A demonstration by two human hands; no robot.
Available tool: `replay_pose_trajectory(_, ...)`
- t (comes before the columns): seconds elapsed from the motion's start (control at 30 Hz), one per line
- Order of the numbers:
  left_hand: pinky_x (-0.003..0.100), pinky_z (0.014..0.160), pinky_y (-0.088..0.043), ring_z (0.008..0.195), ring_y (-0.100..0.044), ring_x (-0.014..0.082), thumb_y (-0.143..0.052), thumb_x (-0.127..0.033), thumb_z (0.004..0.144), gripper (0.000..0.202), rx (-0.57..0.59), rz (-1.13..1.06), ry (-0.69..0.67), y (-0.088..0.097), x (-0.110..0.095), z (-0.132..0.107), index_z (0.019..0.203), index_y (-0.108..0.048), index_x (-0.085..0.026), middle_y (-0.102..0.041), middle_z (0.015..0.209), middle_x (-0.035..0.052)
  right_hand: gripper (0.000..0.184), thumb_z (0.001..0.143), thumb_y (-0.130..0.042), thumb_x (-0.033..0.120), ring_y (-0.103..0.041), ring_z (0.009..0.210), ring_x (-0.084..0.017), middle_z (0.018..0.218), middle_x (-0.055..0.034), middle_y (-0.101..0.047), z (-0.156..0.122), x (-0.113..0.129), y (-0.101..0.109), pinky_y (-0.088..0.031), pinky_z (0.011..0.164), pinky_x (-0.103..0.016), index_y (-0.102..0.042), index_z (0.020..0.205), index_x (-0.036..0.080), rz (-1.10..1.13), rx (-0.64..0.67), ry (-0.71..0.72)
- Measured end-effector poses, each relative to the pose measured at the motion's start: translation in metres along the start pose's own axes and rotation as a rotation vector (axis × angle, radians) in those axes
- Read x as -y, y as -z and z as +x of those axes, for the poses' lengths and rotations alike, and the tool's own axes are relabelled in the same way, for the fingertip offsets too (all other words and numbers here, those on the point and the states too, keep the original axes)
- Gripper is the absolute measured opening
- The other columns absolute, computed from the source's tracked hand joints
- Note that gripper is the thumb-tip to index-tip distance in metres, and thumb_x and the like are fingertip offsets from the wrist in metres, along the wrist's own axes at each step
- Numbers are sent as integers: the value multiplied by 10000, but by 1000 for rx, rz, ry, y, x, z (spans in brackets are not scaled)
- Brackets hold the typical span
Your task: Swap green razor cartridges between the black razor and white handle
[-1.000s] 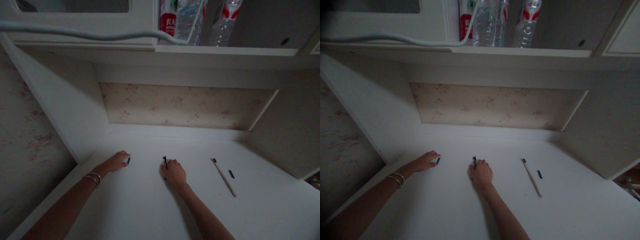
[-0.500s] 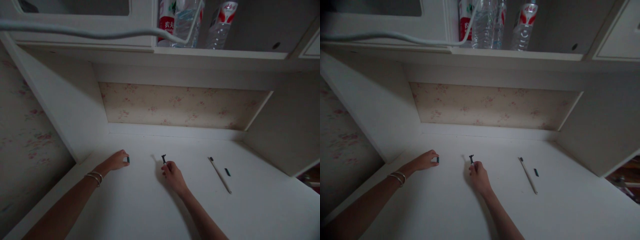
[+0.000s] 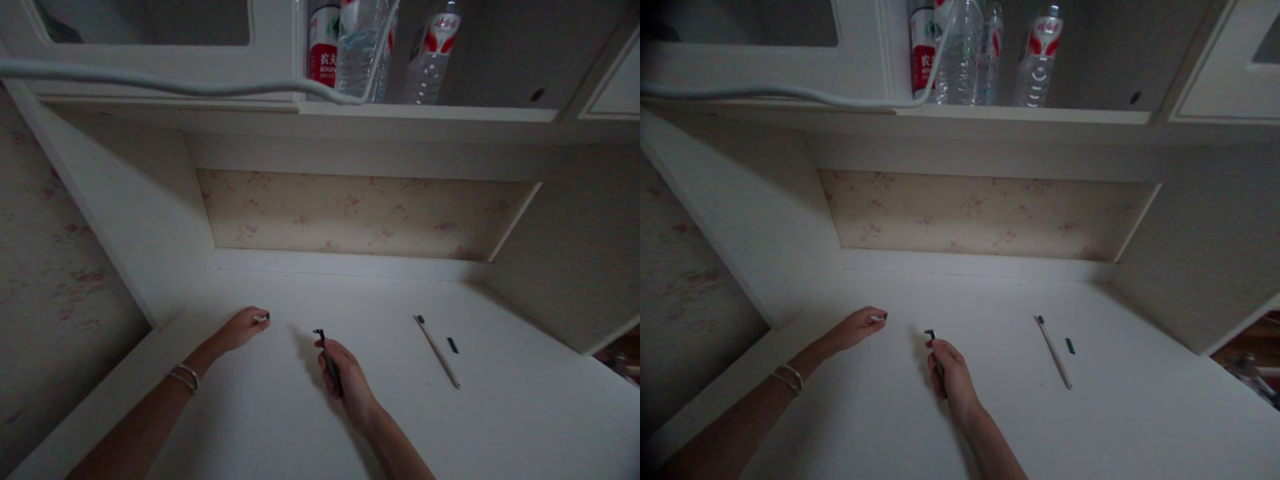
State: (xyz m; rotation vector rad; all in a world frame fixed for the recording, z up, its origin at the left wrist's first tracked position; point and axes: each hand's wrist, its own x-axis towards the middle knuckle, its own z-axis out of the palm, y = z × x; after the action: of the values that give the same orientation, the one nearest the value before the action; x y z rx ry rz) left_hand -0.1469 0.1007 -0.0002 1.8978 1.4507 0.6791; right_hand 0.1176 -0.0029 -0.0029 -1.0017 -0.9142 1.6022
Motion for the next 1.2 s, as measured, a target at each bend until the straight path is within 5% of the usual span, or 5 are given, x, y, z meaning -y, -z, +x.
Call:
replay_pose_trajectory(0.1,301,724,-475,911,-596,202,-441,-569,858,556,12,-223,4,-22,-20,-20,1219,-556,-162,-614,1121,117,450,779,-606,618,-326,377,-52,577,68,-461,-3,1,-7,-199,334,-168,-566,847,175,60,34,21)
replay_pose_trajectory(0.27,296,729,-449,884,-542,166,-671,-443,792,372,-7,-1228,53,-63,-55,-52,1075,-657,-202,-549,1216,100,387,808,-614,563,-355,367,-57,614,56,-511,-11,1,-19,-214,351,-188,-540,868,188,205,109,67)
replay_pose_trajectory(0.43,307,756,-442,846,-526,159,-716,-410,761,368,104,-1585,18,-92,-83,-69,1058,-678,-197,-595,1093,77,396,903,-499,528,-333,411,-74,546,43,-466,-22,2,-26,-259,420,-202,-591,826,151,192,148,106)
replay_pose_trajectory(0.63,230,604,-397,666,-476,111,-736,-403,743,409,171,-1680,64,-100,-87,-75,1070,-676,-164,-563,744,24,429,903,-484,560,-380,421,-80,570,39,-469,-28,-1,-30,-287,442,-209,-527,722,173,137,162,162)
replay_pose_trajectory(1.2,227,629,-372,623,-471,87,-782,-327,707,399,188,-1595,42,-110,-80,-81,1070,-684,-192,-549,690,-2,418,869,-541,566,-225,464,-75,557,55,-361,-33,-16,-29,-137,420,-200,-549,731,171,-32,83,198)
